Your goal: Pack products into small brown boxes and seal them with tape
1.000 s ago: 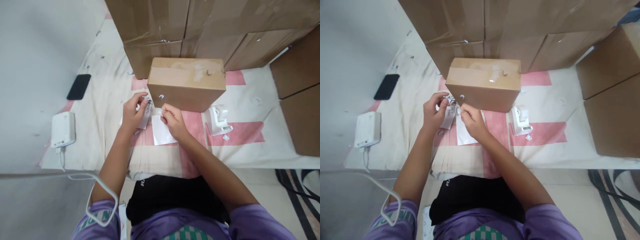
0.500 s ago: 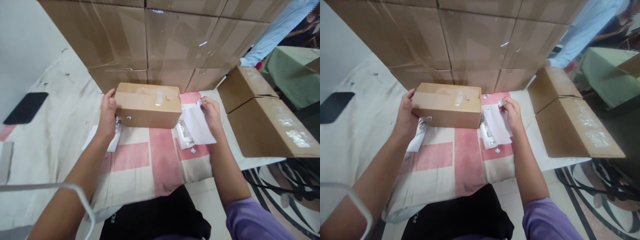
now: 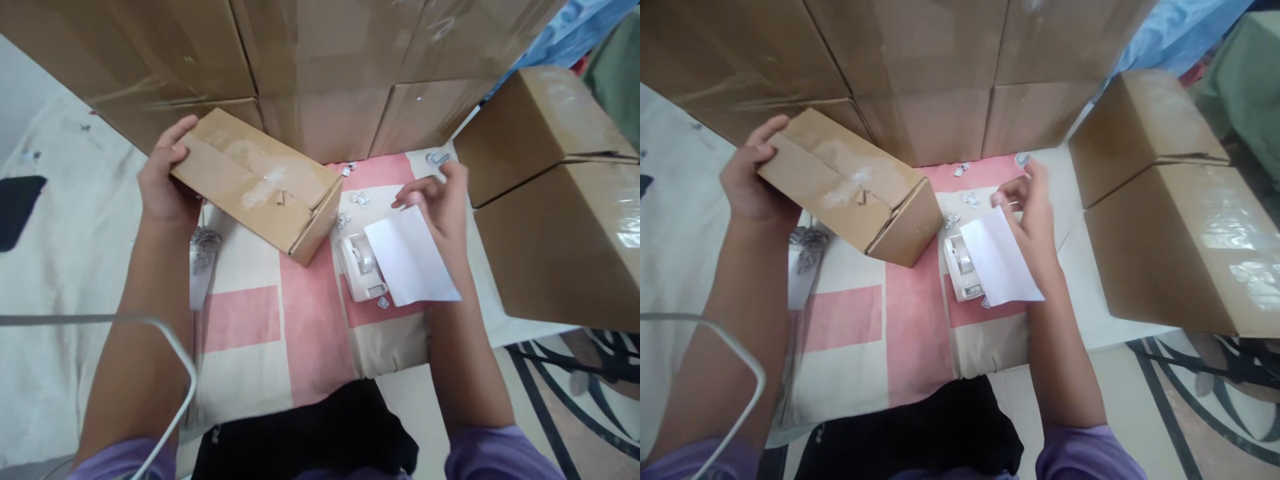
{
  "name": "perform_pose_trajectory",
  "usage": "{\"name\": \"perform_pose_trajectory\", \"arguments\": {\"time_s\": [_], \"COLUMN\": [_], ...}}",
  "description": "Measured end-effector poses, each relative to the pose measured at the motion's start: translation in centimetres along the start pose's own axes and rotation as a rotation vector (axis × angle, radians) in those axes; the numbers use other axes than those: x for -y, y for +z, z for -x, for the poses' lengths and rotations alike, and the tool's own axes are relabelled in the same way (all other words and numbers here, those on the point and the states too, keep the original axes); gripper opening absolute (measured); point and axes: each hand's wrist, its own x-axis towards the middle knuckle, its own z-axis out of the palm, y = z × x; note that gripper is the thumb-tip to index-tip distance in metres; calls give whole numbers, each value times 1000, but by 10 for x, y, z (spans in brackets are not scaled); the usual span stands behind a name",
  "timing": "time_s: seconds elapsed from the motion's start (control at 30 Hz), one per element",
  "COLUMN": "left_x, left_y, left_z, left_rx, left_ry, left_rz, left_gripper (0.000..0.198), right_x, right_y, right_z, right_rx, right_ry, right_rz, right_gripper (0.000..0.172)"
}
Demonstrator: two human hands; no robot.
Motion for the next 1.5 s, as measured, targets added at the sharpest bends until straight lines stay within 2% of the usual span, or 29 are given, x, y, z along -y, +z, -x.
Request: {"name": "perform_pose_trajectory", "arguments": {"time_s": [0.07,0.13,0.17,0.23,0.33,0.4,0.47,0.57,0.63,0.73,0.8,0.83,0.87,0.93,1.0,1.03,1.1,1.17,1.23,1.3,1.4,1.5], "left_x": [0,1,1,1,-4,-8,-10,-8,-6,-7,-10,-11,-12,-10,-3,2,12,18,16,8,-3,2], "left_y": [1,1,0,0,2,5,7,6,6,10,14,16,18,18,15,13,12,14,21,29,41,48], "left_z": [0,0,-1,0,2,4,5,5,6,8,9,10,10,10,12,15,20,26,31,36,47,62], "left_rx": [-5,-3,0,6,-13,-25,-30,-27,-16,-24,-29,-31,-30,-22,-35,-82,-250,-427,-512,-518,-396,-258], "left_ry": [5,-16,-29,-52,-90,-97,-91,-107,-109,-110,-129,-137,-141,-127,-97,-87,-90,-94,-73,-34,24,8], "left_rz": [-9,-13,-6,14,24,20,22,21,-13,-39,-8,13,31,57,76,86,107,117,123,131,38,-102], "left_gripper": [60,59,60,66,70,68,65,63,60,58,59,58,57,55,49,45,41,52,62,65,63,50], "right_x": [11,24,29,37,40,39,38,37,36,41,52,60,68,83,92,94,96,95,97,104,126,157], "right_y": [4,9,11,17,26,37,49,64,63,40,22,16,16,32,64,83,114,125,112,78,11,-60], "right_z": [2,6,9,14,19,20,19,17,12,-3,-11,-12,-11,-2,13,20,30,33,35,45,83,140], "right_rx": [-111,-155,-120,66,359,460,492,418,232,-36,-77,-50,4,182,326,331,255,153,52,-69,-279,-530], "right_ry": [-127,-287,-330,-339,-350,-404,-440,-457,-363,-162,-122,-133,-153,-196,-215,-211,-184,-107,14,110,107,-3], "right_rz": [-88,-226,-282,-301,2,325,601,848,927,921,845,782,706,560,487,483,450,332,163,12,-85,118], "right_gripper": [34,26,23,13,8,12,17,19,32,55,54,54,61,93,115,116,103,89,81,75,71,75]}}
